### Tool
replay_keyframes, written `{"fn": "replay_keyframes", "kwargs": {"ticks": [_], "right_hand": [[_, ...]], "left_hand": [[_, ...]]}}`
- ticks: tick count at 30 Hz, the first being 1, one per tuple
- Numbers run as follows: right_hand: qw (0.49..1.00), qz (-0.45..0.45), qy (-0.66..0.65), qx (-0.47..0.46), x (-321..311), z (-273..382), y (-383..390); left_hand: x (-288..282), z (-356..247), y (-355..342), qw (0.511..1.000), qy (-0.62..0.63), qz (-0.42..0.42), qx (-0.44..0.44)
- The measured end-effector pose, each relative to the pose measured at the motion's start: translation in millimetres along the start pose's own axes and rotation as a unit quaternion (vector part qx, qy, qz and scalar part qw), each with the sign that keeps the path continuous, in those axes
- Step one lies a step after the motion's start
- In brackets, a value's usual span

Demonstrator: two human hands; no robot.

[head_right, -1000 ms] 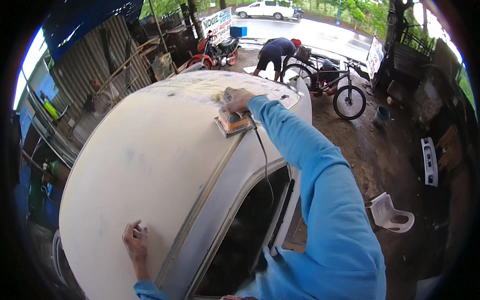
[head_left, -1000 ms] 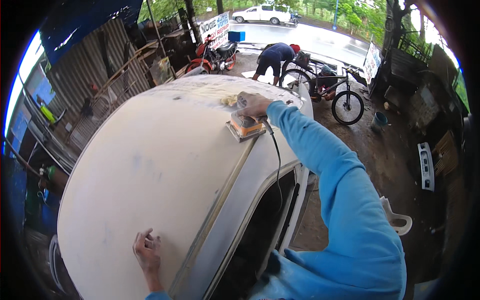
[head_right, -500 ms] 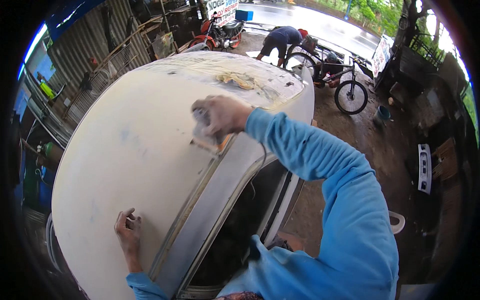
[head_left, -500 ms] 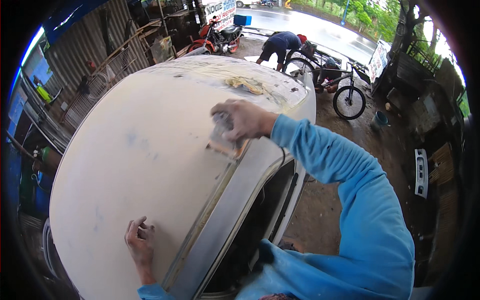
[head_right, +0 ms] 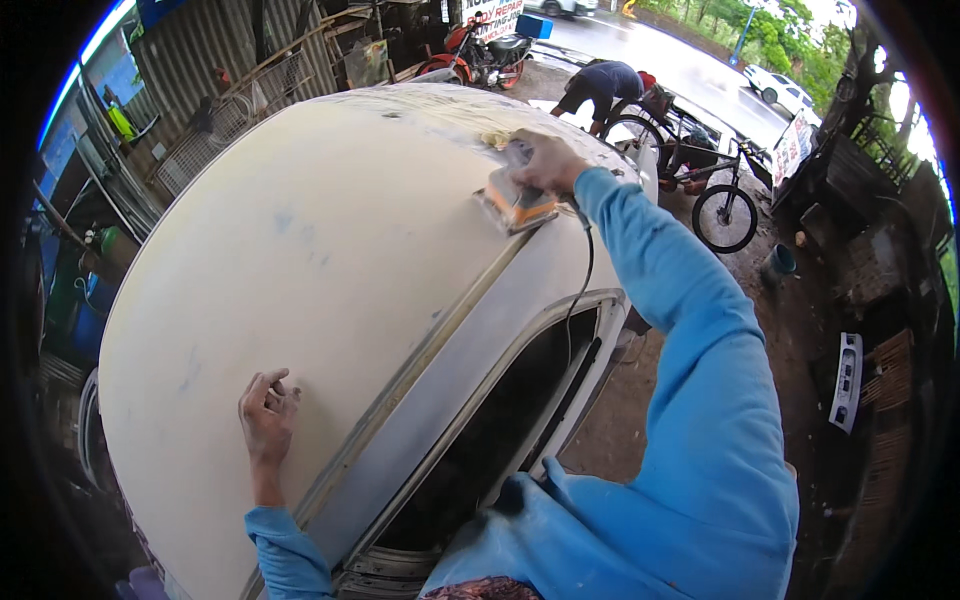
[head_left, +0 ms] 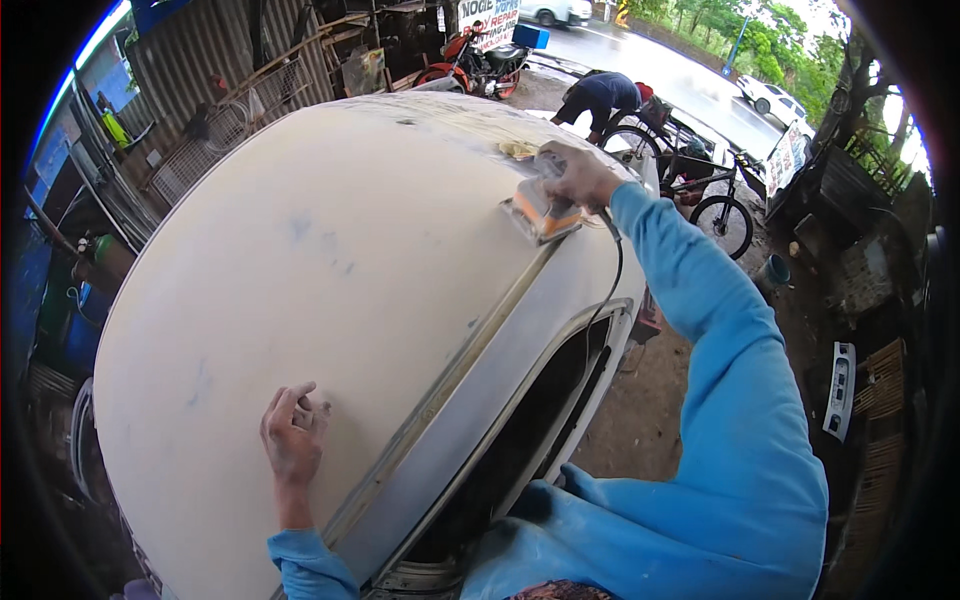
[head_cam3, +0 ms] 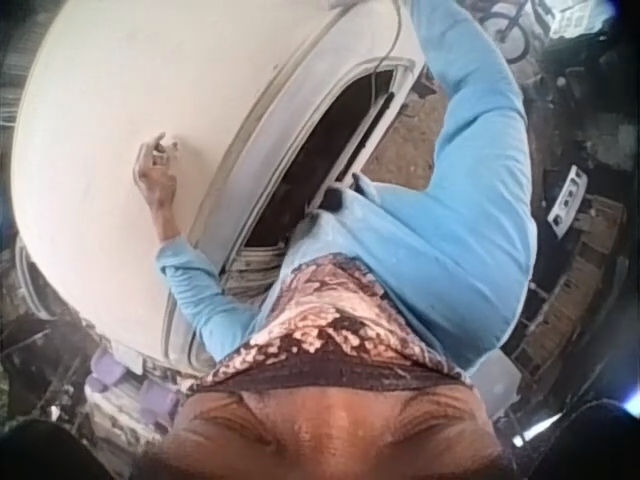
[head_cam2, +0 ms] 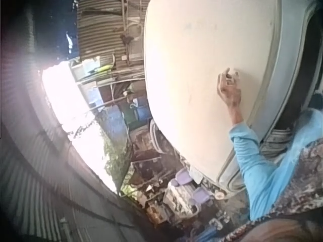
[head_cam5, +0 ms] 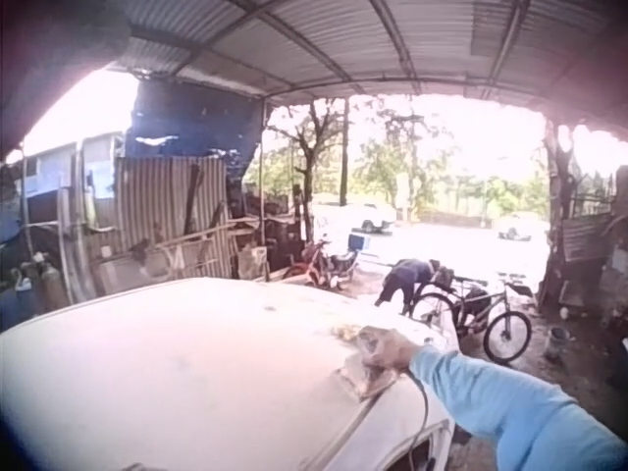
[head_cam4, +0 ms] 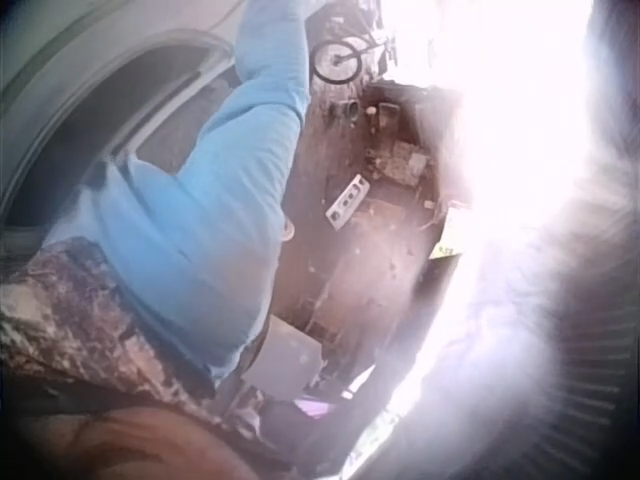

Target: Sanding the roof of a white vehicle using a power sander.

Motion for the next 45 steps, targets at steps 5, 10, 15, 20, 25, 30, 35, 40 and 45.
{"fn": "replay_keyframes", "kwargs": {"ticks": [5, 10, 15, 20, 25, 30, 35, 40, 45], "right_hand": [[0.985, 0.008, 0.028, -0.168, 41.5, 138.3, 67.9], [0.978, 0.067, -0.018, -0.195, 67.4, 206.4, 110.7], [0.980, 0.044, 0.016, -0.192, 51.8, 172.1, 79.4], [0.995, 0.031, 0.018, -0.096, 21.1, 81.1, 24.7], [0.999, 0.006, 0.042, -0.017, -3.9, 9.7, 3.7], [1.000, 0.008, 0.014, 0.016, -7.7, -24.8, -9.5], [0.999, 0.006, 0.036, 0.010, -8.5, -44.3, -28.5], [0.999, 0.009, 0.043, 0.024, -10.6, -46.2, -40.1], [1.000, 0.019, -0.009, -0.014, -3.0, 3.2, -15.0]], "left_hand": [[-0.8, -0.4, 0.5, 1.000, -0.010, -0.010, 0.008], [-1.0, -4.1, 1.5, 0.999, -0.016, -0.011, 0.031], [-0.7, 0.2, 2.2, 1.000, -0.011, -0.006, 0.011], [-0.5, 3.0, 1.5, 1.000, -0.004, -0.006, 0.015], [1.2, 2.6, -0.5, 1.000, -0.014, -0.002, 0.027], [2.0, 6.6, 0.4, 1.000, -0.005, 0.001, 0.003], [2.1, 6.4, 2.2, 1.000, 0.004, -0.006, 0.002], [2.6, 6.4, 2.8, 1.000, 0.004, -0.002, -0.003], [0.5, 4.8, 0.1, 1.000, 0.023, -0.006, -0.003]]}}
Point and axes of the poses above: each hand's wrist, its own y-axis away from the middle knuckle, its own x-axis out of the palm, z = x × y, the point moved 10 cm from there along -y, towards the middle knuckle, and after that the axes turned 2 degrees about y, right-handed, at the moved point
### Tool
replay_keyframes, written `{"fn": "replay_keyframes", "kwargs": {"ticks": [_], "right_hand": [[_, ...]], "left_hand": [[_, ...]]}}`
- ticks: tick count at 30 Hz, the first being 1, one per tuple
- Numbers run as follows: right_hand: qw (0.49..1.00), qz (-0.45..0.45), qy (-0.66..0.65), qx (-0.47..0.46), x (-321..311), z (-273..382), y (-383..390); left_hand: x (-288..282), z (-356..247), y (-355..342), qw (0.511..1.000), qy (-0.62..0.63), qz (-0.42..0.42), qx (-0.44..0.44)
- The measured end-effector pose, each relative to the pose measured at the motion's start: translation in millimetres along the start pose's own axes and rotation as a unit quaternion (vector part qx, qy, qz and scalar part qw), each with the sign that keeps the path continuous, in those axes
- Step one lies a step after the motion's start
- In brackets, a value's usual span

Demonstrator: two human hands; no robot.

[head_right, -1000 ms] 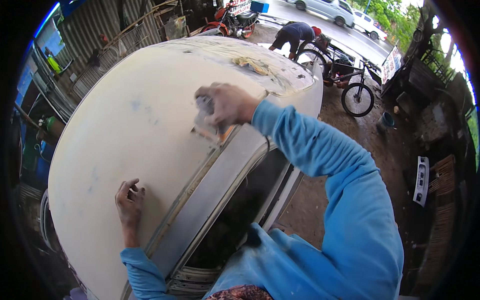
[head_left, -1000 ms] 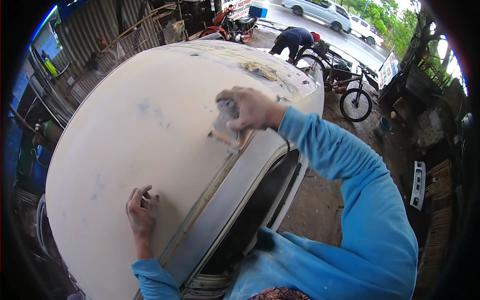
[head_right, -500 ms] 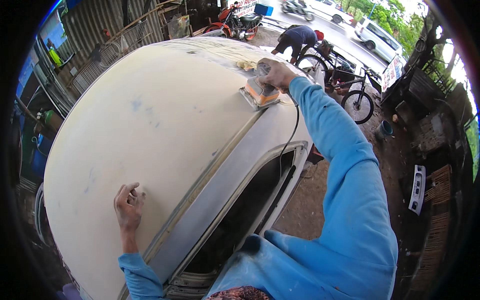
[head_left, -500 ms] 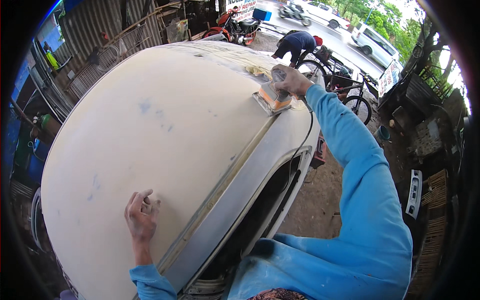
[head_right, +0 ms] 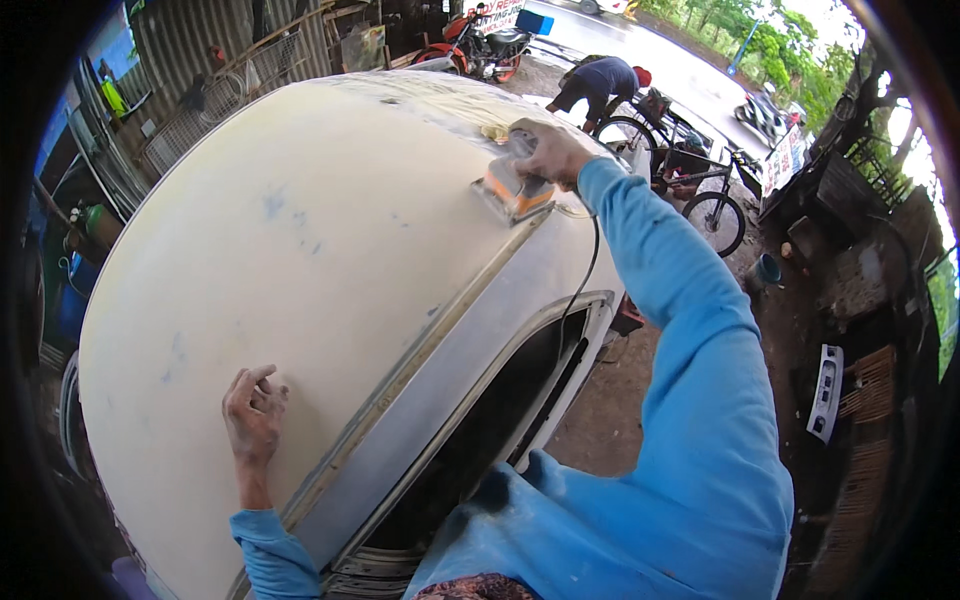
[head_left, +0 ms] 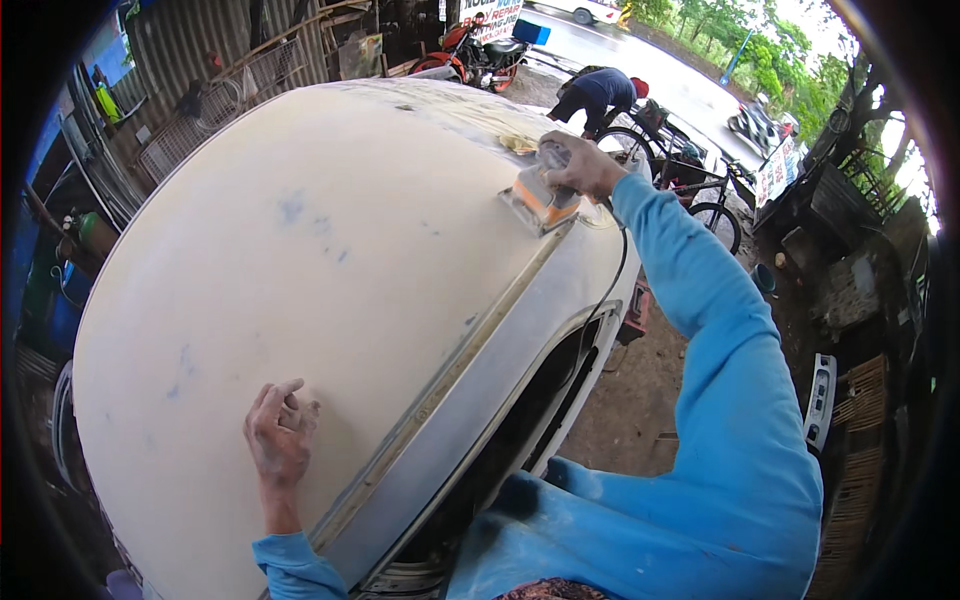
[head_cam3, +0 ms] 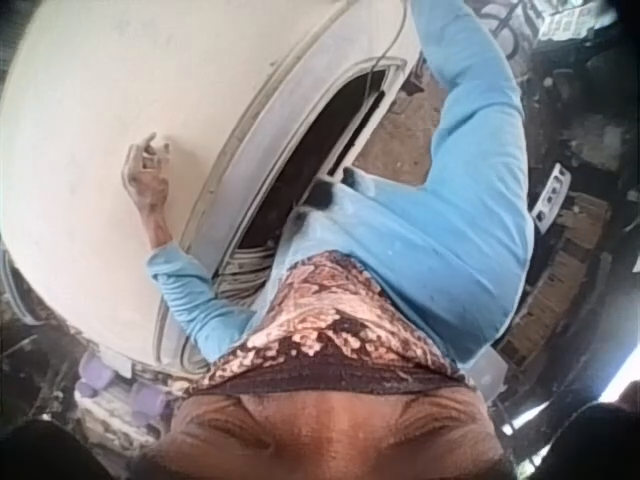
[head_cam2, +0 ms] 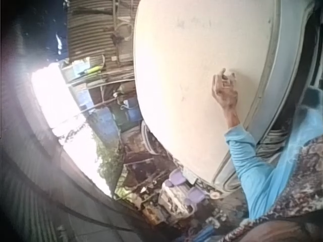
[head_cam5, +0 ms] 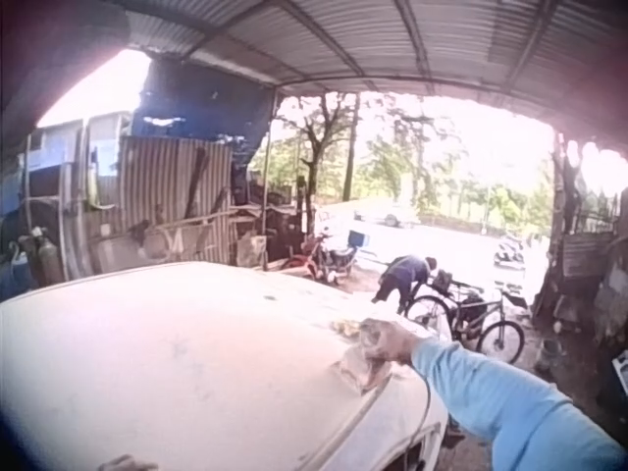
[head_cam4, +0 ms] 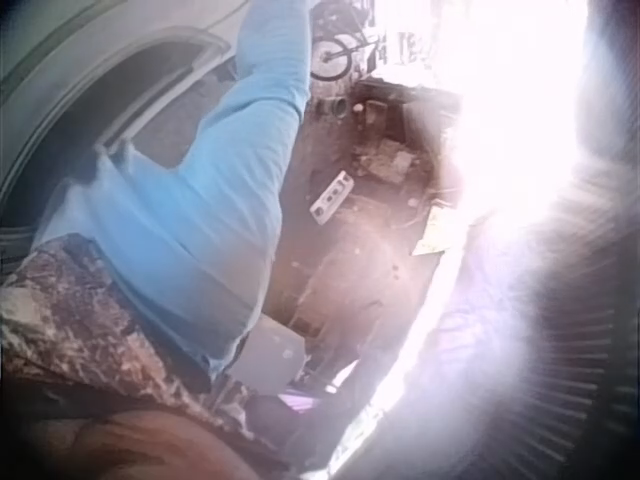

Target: Sanding the roof of a white vehicle using a power sander.

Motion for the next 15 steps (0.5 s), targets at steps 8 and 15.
{"fn": "replay_keyframes", "kwargs": {"ticks": [8, 15], "right_hand": [[0.997, 0.026, 0.026, -0.074, 16.8, 47.0, 22.2], [0.998, 0.008, 0.054, 0.035, -7.2, -44.7, -15.2]], "left_hand": [[0.0, -4.5, 0.6, 1.000, -0.015, -0.002, 0.017], [1.8, 5.3, 0.3, 1.000, -0.006, 0.008, -0.001]]}}
Point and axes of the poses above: each hand's wrist, its own y-axis away from the middle knuckle, its own x-axis out of the palm, z = x × y, the point moved 10 cm from there along -y, towards the middle knuckle, and after that the axes turned 2 degrees about y, right-handed, at the moved point
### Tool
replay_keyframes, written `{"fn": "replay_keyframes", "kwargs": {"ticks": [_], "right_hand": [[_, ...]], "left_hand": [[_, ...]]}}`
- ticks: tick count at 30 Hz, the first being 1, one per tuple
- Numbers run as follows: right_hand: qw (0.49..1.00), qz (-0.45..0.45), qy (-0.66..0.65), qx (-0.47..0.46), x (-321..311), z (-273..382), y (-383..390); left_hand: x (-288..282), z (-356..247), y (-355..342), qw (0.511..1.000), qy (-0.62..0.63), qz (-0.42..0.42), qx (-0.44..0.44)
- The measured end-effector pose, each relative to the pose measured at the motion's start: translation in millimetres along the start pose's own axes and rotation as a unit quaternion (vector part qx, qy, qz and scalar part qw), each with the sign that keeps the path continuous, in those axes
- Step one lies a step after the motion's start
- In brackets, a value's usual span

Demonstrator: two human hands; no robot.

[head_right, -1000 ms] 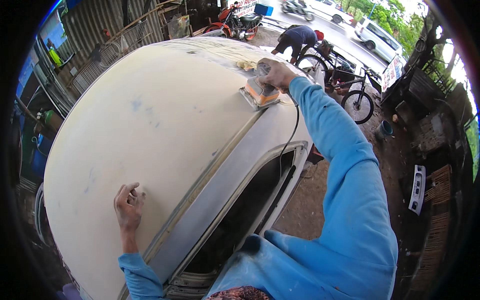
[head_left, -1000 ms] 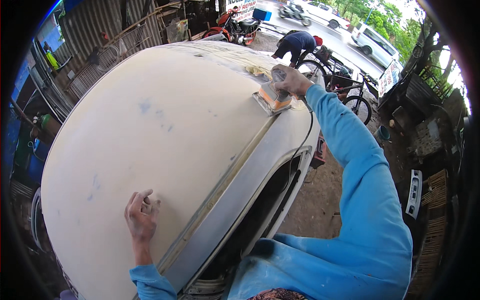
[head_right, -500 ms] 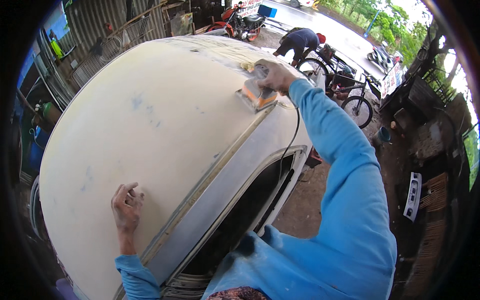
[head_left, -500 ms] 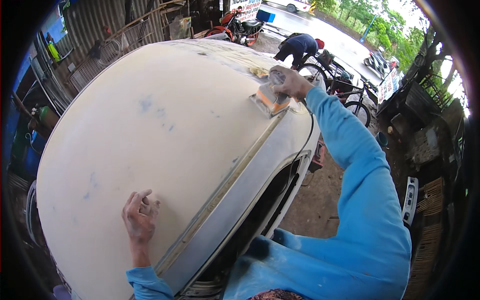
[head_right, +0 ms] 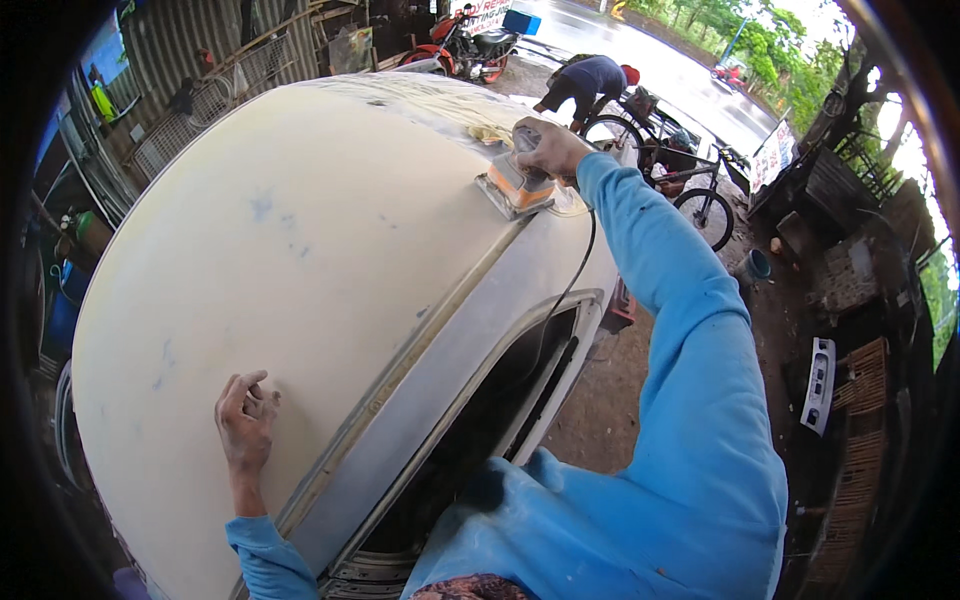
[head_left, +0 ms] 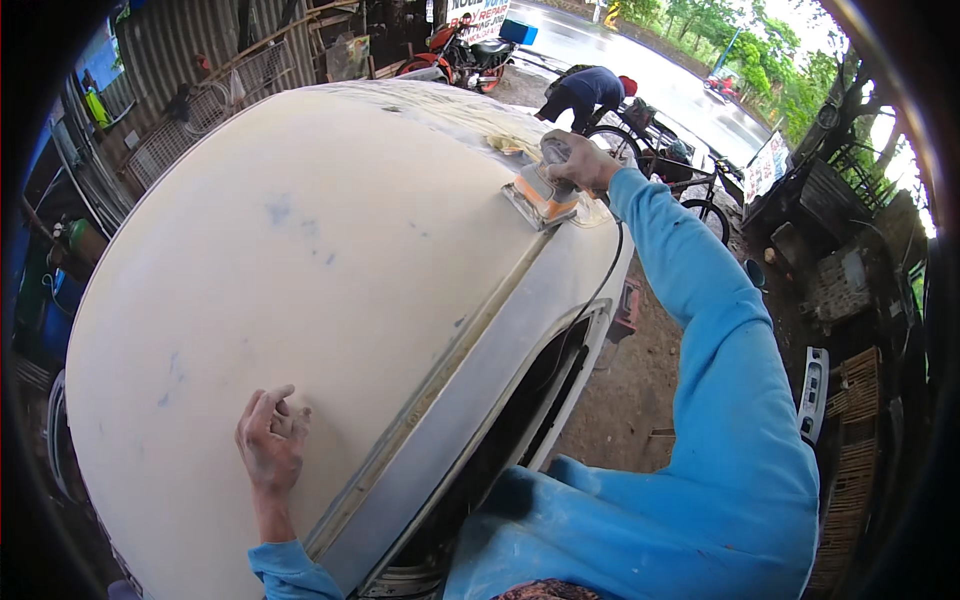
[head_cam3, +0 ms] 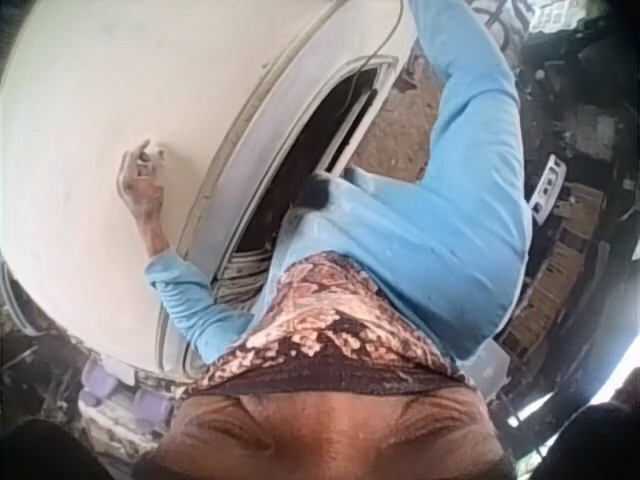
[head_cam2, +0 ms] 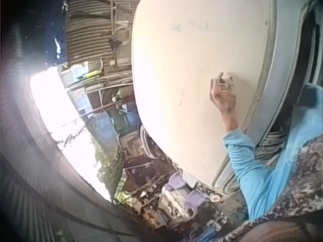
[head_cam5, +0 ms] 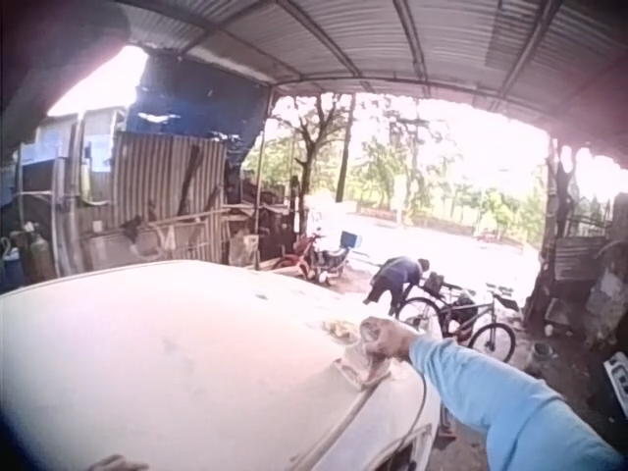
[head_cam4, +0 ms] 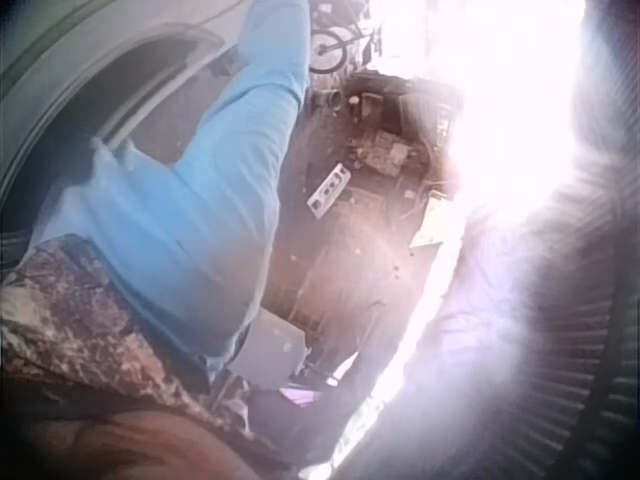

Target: Sanding the roof of a white vehicle using a power sander.

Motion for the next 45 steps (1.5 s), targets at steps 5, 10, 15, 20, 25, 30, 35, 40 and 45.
{"fn": "replay_keyframes", "kwargs": {"ticks": [5, 10, 15, 20, 25, 30, 35, 40, 45], "right_hand": [[0.998, 0.005, -0.028, -0.057, -0.9, 22.4, 11.7], [0.989, 0.038, -0.036, -0.139, 17.0, 87.4, 39.5], [0.997, 0.043, -0.014, -0.070, 12.8, 56.5, 17.2], [1.000, 0.009, 0.016, 0.007, -4.2, 15.3, -7.0], [0.991, 0.029, -0.025, -0.128, 8.6, 69.7, 22.7], [0.975, 0.024, -0.047, -0.218, 19.3, 103.3, 45.1], [0.999, 0.019, -0.029, -0.038, 8.2, 32.3, 4.1], [1.000, -0.026, -0.006, -0.015, -4.4, 9.2, -2.9], [0.989, -0.009, -0.005, -0.147, 12.3, 82.8, 38.1]], "left_hand": [[-2.6, -8.4, -0.7, 1.000, -0.009, -0.016, 0.022], [-1.7, -9.9, -0.2, 1.000, -0.020, -0.006, 0.004], [-1.5, -7.3, -0.1, 0.999, -0.033, -0.002, 0.017], [-1.1, -1.2, -0.7, 1.000, -0.006, -0.002, 0.003], [-2.6, -7.1, -0.5, 0.999, -0.030, -0.004, 0.015], [-1.1, -4.3, 1.1, 0.999, -0.046, -0.004, 0.003], [0.2, -3.0, 0.5, 1.000, -0.012, -0.006, 0.019], [0.6, -5.6, 0.8, 0.999, -0.028, -0.004, 0.021], [0.0, -0.2, 1.0, 1.000, -0.009, -0.002, -0.005]]}}
Point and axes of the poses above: each hand's wrist, its own y-axis away from the middle knuckle, its own x-axis out of the palm, z = x × y, the point moved 10 cm from there along -y, towards the middle knuckle, and after that the axes turned 2 degrees about y, right-handed, at the moved point
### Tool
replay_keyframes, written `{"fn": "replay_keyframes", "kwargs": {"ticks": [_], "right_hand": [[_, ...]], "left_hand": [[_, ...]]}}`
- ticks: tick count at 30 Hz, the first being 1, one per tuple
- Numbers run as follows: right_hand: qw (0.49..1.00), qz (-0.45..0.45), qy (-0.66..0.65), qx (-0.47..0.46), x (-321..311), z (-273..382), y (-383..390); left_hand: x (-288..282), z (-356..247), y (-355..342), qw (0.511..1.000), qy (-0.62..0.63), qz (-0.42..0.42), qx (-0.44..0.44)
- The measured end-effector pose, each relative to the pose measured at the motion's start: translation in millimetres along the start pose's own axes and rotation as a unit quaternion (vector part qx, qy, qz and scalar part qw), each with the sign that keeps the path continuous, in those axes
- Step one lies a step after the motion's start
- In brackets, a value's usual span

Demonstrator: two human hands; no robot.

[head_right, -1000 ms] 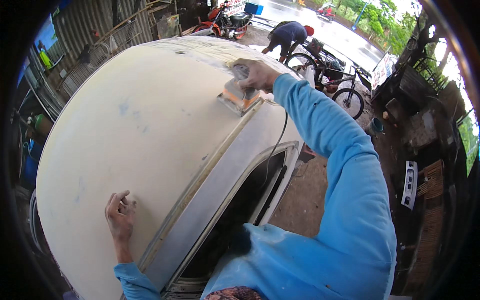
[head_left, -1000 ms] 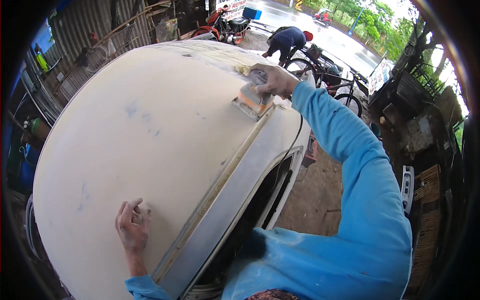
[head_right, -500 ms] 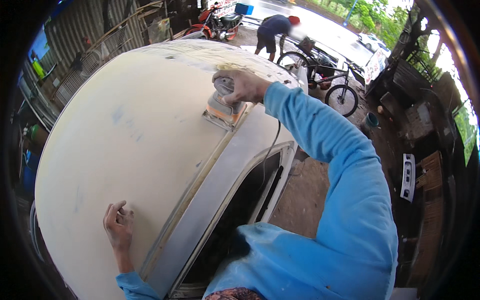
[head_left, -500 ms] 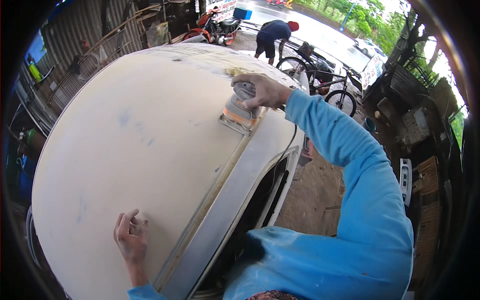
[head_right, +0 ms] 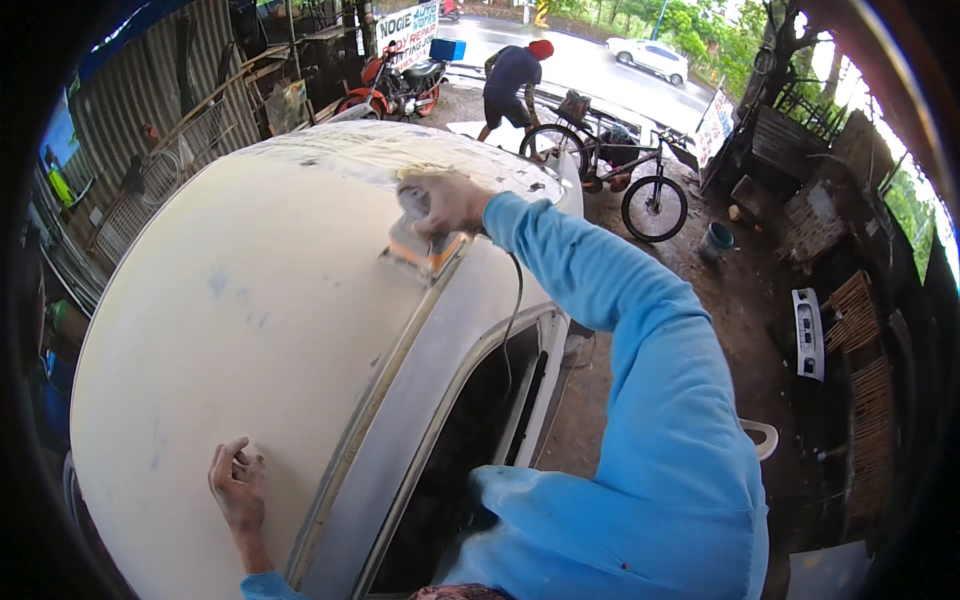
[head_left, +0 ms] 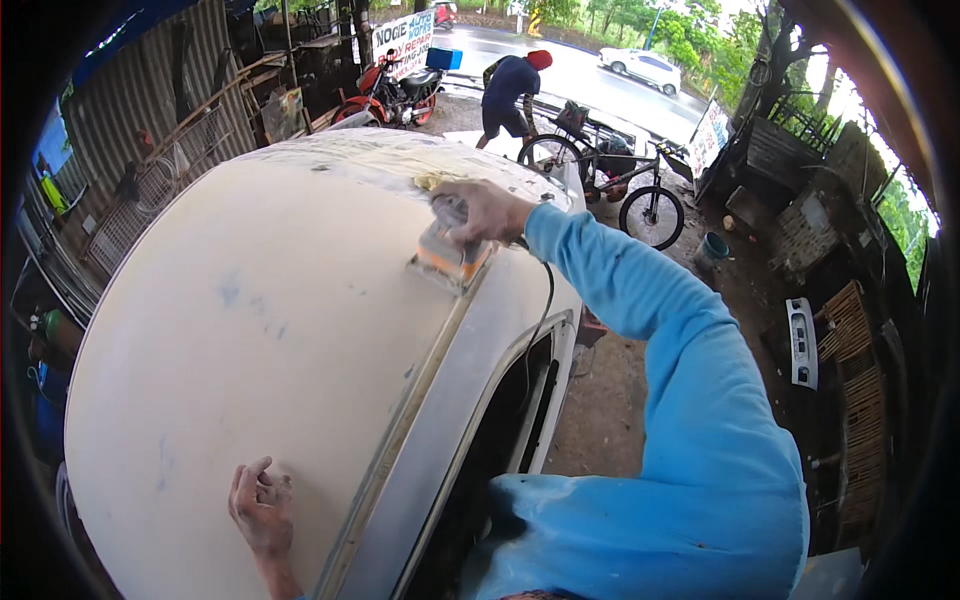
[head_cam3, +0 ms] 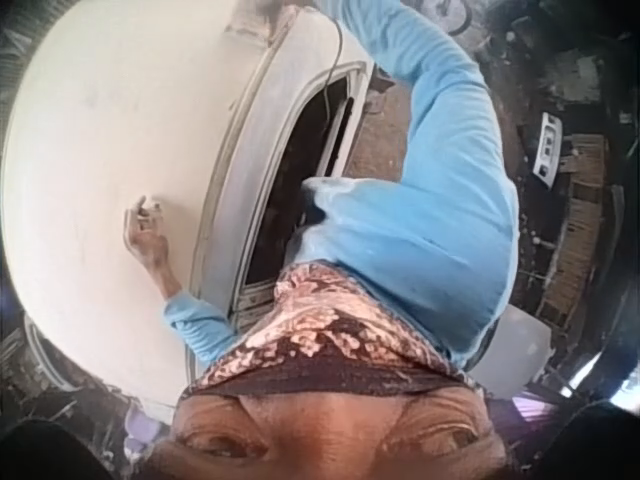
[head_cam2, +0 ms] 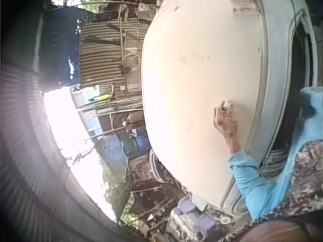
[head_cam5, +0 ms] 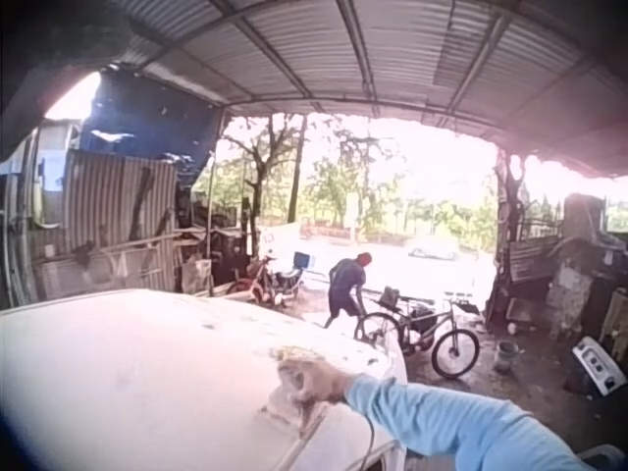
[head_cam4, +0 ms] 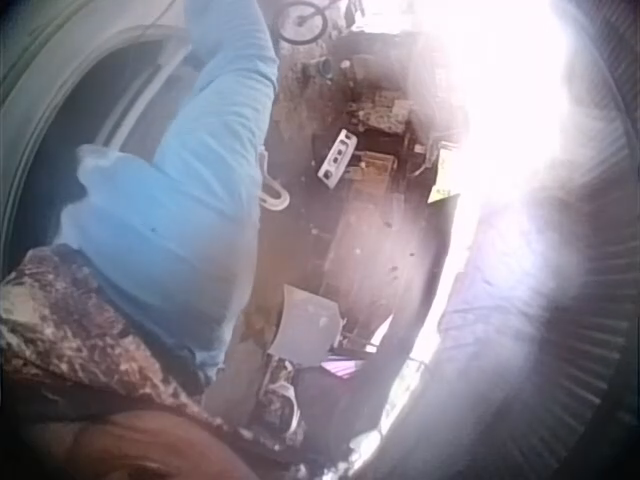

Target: Sanding the roof of a white vehicle using a power sander.

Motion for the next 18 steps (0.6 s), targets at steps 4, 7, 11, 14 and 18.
{"fn": "replay_keyframes", "kwargs": {"ticks": [4, 7, 11, 14, 18], "right_hand": [[0.998, 0.036, -0.058, -0.008, 15.5, 28.5, 11.1], [1.000, 0.006, -0.006, 0.024, 2.6, 2.9, -3.2], [0.989, -0.007, 0.020, 0.150, -12.8, -64.5, -16.2], [0.979, -0.017, 0.040, 0.200, -18.2, -84.7, -19.8], [0.987, 0.003, 0.048, 0.152, -8.9, -42.9, -13.3]], "left_hand": [[-0.2, -6.4, 0.0, 0.999, -0.007, 0.003, 0.038], [0.4, -2.2, 0.4, 1.000, 0.006, 0.006, 0.016], [-1.3, -5.6, 0.5, 1.000, -0.008, 0.003, 0.019], [-0.8, -6.3, -0.2, 1.000, -0.006, 0.000, 0.016], [-0.3, -6.3, -0.4, 1.000, -0.017, -0.007, 0.020]]}}
Point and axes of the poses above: each hand's wrist, its own y-axis away from the middle knuckle, its own x-axis out of the palm, z = x × y, the point moved 10 cm from there along -y, towards the middle knuckle, and after that the axes turned 2 degrees about y, right-handed, at the moved point
